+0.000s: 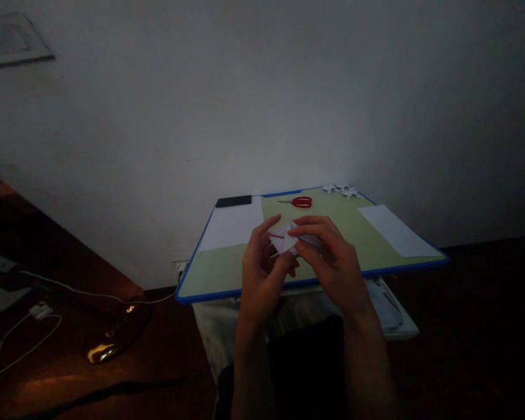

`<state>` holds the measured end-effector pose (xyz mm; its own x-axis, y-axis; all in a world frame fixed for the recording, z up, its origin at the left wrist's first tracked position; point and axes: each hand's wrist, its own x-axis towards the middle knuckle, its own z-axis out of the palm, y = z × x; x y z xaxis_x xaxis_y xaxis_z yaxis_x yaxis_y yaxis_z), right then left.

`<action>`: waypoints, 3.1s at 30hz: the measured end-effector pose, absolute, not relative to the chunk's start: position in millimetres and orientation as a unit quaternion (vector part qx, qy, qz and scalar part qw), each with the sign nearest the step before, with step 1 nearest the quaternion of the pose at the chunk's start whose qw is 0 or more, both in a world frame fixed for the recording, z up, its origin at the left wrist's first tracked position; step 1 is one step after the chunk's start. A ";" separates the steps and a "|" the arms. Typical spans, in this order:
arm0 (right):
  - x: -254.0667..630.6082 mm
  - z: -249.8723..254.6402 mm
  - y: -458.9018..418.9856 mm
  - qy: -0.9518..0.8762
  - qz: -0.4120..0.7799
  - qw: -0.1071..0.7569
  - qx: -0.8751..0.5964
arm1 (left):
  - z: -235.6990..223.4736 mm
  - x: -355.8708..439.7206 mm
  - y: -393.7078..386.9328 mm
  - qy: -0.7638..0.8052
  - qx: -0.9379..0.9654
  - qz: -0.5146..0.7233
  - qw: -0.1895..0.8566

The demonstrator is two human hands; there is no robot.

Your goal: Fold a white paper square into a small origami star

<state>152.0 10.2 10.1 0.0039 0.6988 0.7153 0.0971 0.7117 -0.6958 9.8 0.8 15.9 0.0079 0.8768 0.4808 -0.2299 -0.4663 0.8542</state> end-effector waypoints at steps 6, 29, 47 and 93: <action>152.4 7.4 13.2 -0.631 0.248 0.669 -0.305 | 11.0 14.9 6.9 0.276 0.534 0.670 0.436; 148.1 11.3 10.0 -0.582 0.350 0.682 -0.272 | 3.8 15.7 16.4 0.280 0.532 0.716 0.355; 156.2 8.7 12.3 -0.637 0.292 0.665 -0.258 | 4.0 13.9 18.2 0.292 0.522 0.719 0.354; 194.9 -15.5 22.7 -0.736 0.374 0.509 -0.243 | 4.0 9.1 20.5 0.406 0.431 0.635 0.497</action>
